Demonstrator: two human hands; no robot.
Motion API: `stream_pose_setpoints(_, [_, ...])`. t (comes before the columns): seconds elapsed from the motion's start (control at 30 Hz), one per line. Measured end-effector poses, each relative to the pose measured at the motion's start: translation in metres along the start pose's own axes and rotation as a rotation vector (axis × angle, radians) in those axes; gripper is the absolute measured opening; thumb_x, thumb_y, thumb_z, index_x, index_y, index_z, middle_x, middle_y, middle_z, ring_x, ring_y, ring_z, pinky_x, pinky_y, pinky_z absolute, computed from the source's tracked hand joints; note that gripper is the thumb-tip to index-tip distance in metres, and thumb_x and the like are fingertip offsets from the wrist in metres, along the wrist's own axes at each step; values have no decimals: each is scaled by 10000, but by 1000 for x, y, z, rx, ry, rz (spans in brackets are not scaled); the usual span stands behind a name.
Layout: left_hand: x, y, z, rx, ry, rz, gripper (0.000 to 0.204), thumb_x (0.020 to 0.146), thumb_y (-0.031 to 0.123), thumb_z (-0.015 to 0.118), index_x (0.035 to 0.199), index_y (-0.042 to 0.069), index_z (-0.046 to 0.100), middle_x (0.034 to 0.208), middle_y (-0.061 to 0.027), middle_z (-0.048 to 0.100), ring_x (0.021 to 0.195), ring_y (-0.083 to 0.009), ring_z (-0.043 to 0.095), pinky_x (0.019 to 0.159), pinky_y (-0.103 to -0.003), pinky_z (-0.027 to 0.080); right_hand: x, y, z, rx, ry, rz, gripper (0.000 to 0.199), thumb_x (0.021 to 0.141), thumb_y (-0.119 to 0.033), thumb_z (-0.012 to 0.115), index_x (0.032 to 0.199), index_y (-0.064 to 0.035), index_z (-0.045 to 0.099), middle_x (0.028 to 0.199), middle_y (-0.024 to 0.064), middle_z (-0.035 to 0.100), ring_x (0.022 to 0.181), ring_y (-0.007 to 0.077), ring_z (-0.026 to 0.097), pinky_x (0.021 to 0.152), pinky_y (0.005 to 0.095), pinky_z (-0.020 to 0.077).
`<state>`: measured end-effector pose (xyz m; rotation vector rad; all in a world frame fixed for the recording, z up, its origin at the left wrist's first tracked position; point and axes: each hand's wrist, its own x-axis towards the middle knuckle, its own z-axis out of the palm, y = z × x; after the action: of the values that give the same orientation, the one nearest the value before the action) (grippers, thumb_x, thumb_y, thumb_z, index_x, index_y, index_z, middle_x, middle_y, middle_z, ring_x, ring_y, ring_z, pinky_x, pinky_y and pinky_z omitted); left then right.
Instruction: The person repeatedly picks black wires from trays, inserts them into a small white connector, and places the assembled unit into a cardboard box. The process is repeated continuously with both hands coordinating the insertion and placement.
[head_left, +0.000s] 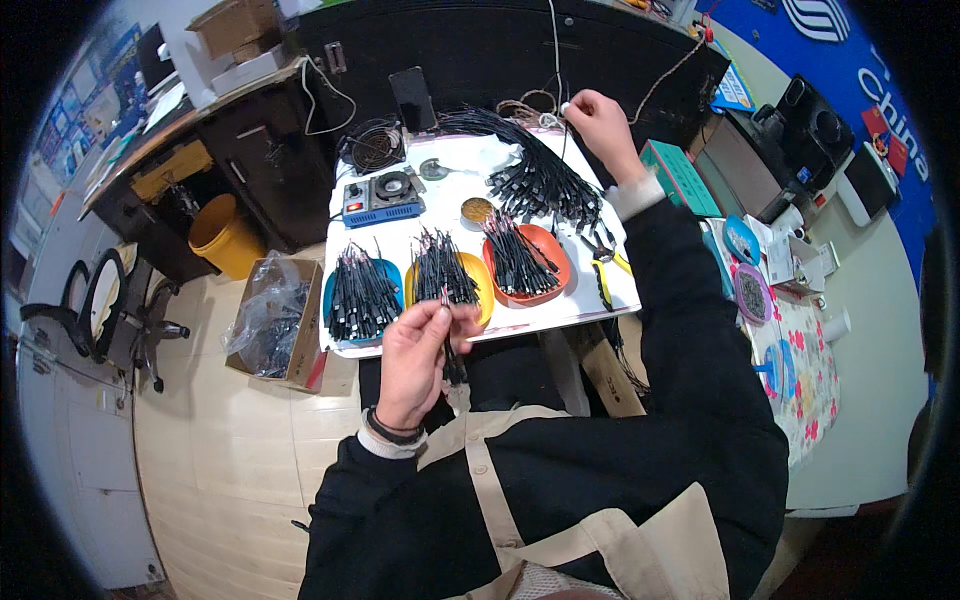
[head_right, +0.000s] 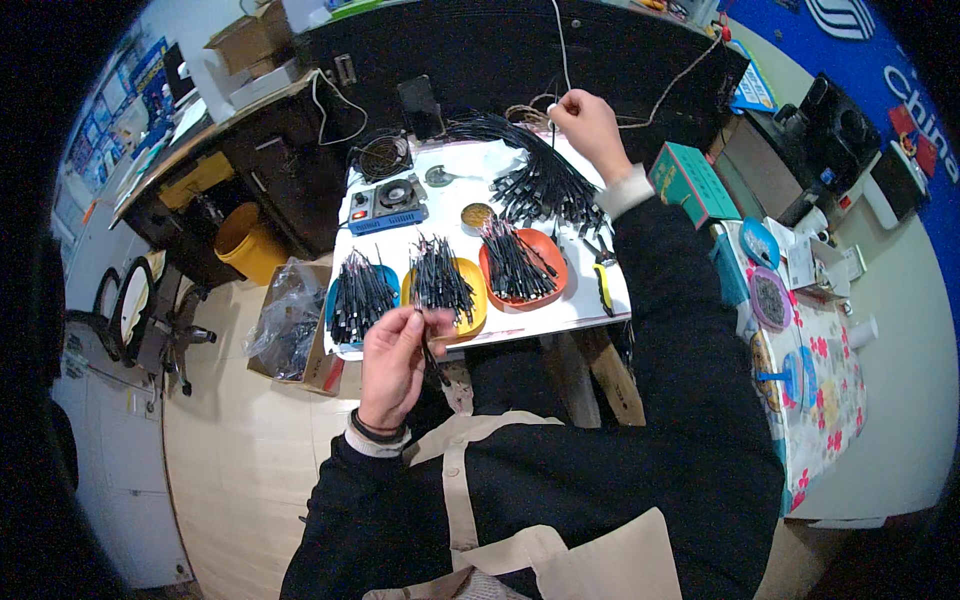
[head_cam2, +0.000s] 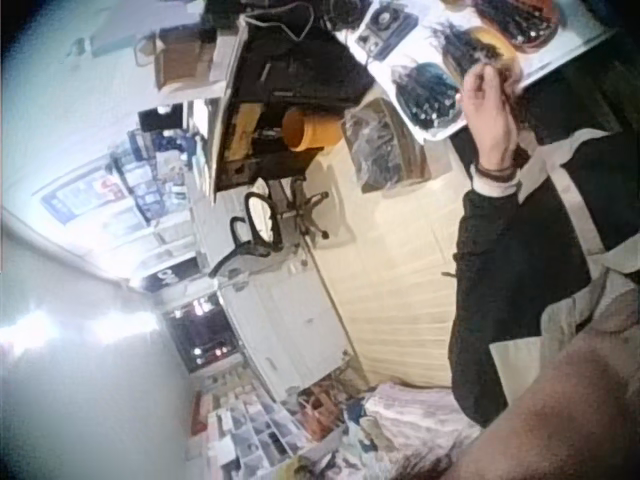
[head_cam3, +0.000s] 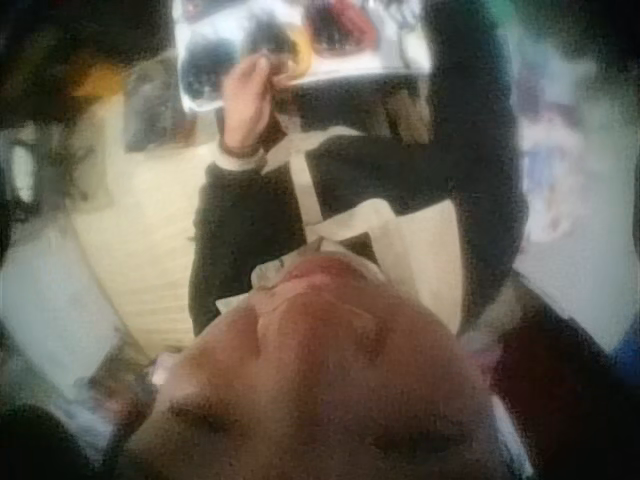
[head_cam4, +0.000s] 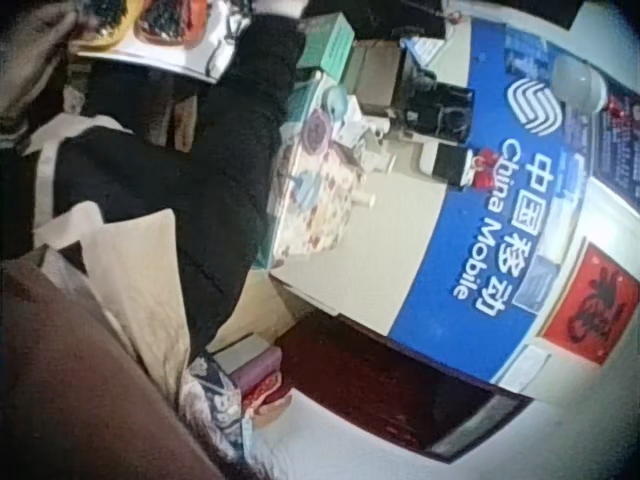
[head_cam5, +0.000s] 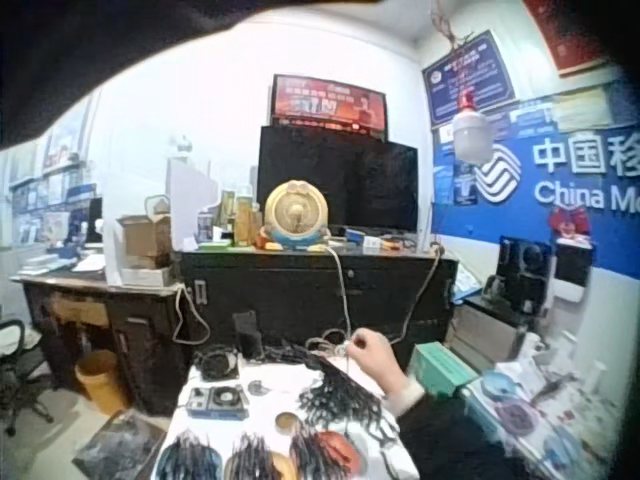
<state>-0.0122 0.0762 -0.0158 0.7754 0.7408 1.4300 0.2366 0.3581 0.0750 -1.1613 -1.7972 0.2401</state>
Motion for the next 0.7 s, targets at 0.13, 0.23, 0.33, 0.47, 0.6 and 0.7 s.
stream_pose_setpoints(0.13, [16,24,11,-145,-76,83,232,1007,100,414,1139,-66,508,1303,-199,519,1154,-288,572,919,-389,538,-113,-81,-3,206,-62,-111,145,802,-135,638,784,-3,581,651,83,567,580,144,548,537,271,426])
stream_pose_setpoints(0.23, [36,43,13,-144,-35,177,231,1009,106,419,1137,-66,502,1328,-167,496,1167,-284,558,922,-391,539,-211,-126,18,183,-111,-215,110,795,-103,626,796,-16,560,701,96,538,586,198,554,537,307,446])
stream_pose_setpoints(0.33, [45,62,5,-148,-33,398,221,1000,130,463,1116,-42,537,1267,-138,536,1101,-253,603,896,-368,547,-278,-149,45,176,-191,-319,129,763,-92,645,806,-15,551,731,107,537,621,258,570,541,347,458])
stream_pose_setpoints(0.47, [24,59,-9,-64,89,525,231,981,154,524,1091,-42,578,1127,-107,603,997,-211,639,811,-324,538,-312,-148,55,173,-244,-390,140,733,-79,662,805,-24,556,727,103,532,620,272,573,531,351,459])
stream_pose_setpoints(0.6, [-33,42,-34,-56,165,391,185,988,156,501,1056,2,579,995,-70,603,749,-129,533,615,-252,451,-315,-139,48,208,-175,-397,161,699,-56,679,804,-20,563,710,98,527,612,267,569,524,341,463])
stream_pose_setpoints(0.7, [-59,52,-52,-125,132,501,165,977,171,527,983,17,583,985,-49,583,709,-99,499,564,-210,401,-315,-140,43,216,-139,-516,178,674,-55,692,797,-25,567,706,93,526,600,258,564,517,337,464])
